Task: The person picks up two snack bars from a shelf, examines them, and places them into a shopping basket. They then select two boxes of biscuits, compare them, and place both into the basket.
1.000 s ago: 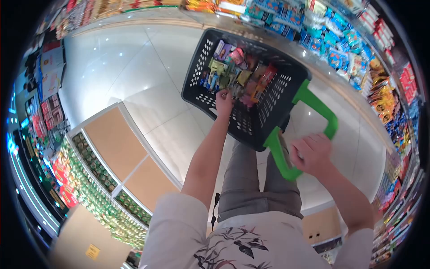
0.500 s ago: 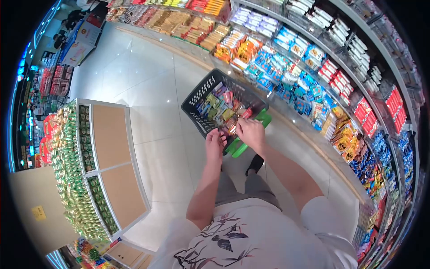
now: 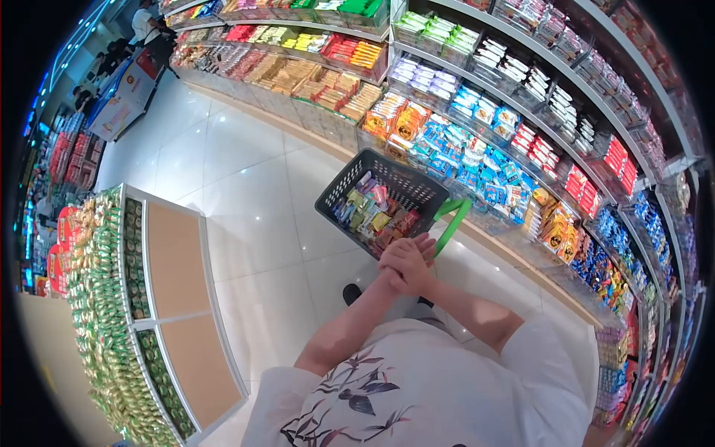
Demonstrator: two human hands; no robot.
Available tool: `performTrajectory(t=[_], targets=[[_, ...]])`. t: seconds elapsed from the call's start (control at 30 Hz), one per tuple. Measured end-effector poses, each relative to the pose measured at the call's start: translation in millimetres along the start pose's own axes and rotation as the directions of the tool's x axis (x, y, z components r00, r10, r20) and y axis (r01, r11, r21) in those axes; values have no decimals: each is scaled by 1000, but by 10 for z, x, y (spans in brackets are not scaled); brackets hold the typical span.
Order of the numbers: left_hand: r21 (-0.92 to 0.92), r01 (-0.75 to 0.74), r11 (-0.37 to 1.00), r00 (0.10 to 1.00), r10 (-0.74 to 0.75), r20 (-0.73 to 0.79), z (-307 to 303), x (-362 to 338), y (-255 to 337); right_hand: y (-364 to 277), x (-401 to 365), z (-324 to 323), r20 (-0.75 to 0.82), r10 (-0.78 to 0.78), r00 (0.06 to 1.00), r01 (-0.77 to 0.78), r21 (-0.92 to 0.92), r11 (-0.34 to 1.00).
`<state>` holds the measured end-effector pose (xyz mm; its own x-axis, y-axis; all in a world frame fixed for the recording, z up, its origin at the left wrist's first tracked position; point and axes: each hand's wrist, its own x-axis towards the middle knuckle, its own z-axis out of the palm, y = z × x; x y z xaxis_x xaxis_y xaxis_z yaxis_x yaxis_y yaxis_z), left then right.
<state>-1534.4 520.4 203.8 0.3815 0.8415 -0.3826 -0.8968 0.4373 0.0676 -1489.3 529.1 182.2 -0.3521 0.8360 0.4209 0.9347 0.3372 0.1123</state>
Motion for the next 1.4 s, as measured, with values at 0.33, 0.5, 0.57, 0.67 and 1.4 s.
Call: performTrajectory(t=[0.33,0.5,0.57,0.67,1.4], targets=[[636,5,772,1000,13,-23,434,-100,165,1367,141,321,277,224,934,-339,503,795],[974,-62,-217,975,197,106,-598,1135,-242,1404,362,237,264,204,943,-323,564,760],[970,53,-237,978,210,-2,-507,1112,-398,1471,364,366,322,168,932,-328,547,770],[990,109,-90,972,219,-87,-828,1389,-530,1522,473,520,362,161,918,-336,495,802],[756,330,-564,938,108,-329,-973,-727,1231,-95,-11,535,652,-237,720,-422,682,597]])
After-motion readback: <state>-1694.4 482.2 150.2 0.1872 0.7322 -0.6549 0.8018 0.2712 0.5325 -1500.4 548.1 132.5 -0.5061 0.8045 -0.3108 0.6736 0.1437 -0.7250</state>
